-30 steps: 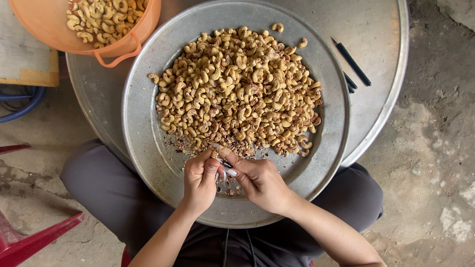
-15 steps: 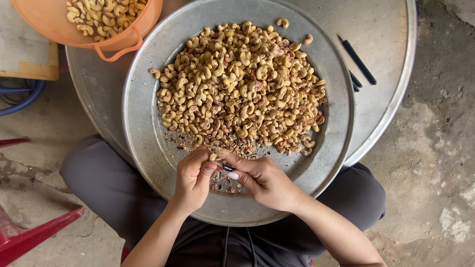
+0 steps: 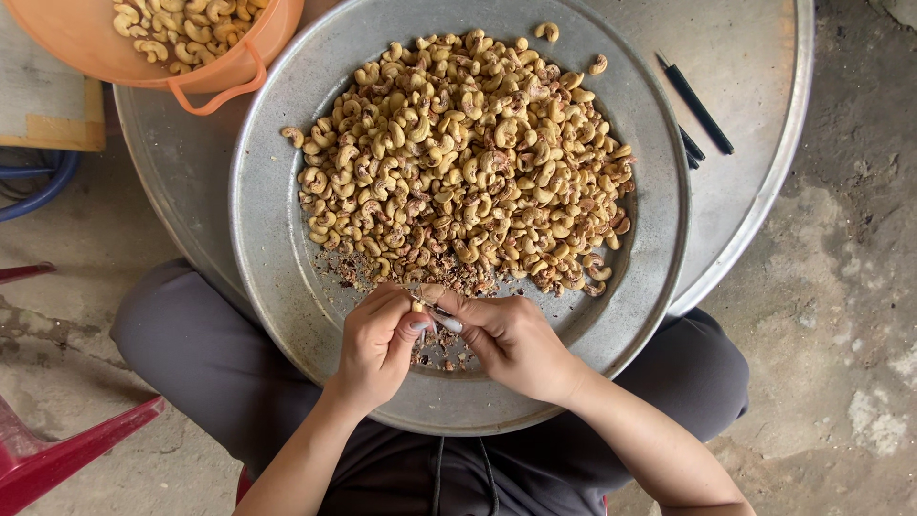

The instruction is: The person sits on the floor and uses a small knife to peel the skin off raw cashew nuts. They pick up each nut, carefully remove the outer layer, and place the peeled nut into a separate orange bowl while discarding the skins into the metal tray.

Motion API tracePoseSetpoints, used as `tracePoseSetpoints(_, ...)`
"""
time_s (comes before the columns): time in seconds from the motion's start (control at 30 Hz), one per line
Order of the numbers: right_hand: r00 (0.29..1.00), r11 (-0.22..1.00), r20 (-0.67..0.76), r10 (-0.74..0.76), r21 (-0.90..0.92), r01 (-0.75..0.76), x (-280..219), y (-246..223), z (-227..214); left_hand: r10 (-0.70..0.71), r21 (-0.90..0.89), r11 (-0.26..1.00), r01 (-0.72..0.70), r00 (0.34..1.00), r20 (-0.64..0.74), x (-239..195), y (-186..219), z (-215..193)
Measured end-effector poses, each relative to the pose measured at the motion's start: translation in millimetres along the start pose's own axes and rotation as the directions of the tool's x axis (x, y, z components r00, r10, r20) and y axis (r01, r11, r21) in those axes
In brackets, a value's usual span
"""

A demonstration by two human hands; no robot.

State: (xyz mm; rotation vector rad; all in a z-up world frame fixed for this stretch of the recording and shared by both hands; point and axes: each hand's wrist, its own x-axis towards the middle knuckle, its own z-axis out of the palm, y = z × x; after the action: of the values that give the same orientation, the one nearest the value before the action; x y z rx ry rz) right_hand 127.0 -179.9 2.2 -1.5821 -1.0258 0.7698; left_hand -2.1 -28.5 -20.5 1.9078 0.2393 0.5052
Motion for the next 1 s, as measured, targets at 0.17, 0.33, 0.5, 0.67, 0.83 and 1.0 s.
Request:
tracePoseSetpoints(0.17, 0.993, 0.985, 0.1, 0.06, 0.153, -0.075, -4.7, 9.4, -1.5, 0.0, 0.022, 1.0, 0.001, 1.0, -0.015, -8.8, -16.8, -2.7)
tracePoseSetpoints(0.33, 0.999, 0.999, 0.044, 0.001, 0.041, -0.002, -4.3, 8.9, 2.5, 0.039, 0.075, 0.996, -0.039, 0.999, -0.002, -2.8, -8.7, -4.7)
tracePoseSetpoints(0.5, 0.998, 0.978, -0.045, -0.044, -0.205, 0.034, -2.9, 4.7, 1.7, 0.052, 0.099, 0.994, -0.052, 0.999, 0.006, -2.7, -4.3, -2.9)
tracePoseSetpoints(0.67, 0.997, 0.975, 0.067, 0.028, 0.218, -0.042, -2.0, 6.7, 2.1, 0.013, 0.041, 0.999, -0.012, 1.0, -0.019, -4.8, -8.9, -5.3)
tracePoseSetpoints(0.83, 0.996, 0.982, 0.085, 0.03, 0.182, -0.045, -5.5, 10.4, 6.2, 0.031, 0.05, 0.998, -0.03, 0.999, -0.025, -2.0, 1.0, -1.9)
tracePoseSetpoints(1.0, 0.999, 0.996, 0.052, 0.003, 0.085, -0.007, -5.1, 10.1, 6.9, 0.021, 0.069, 0.997, -0.02, 1.0, -0.013, -5.5, -5.3, -0.8)
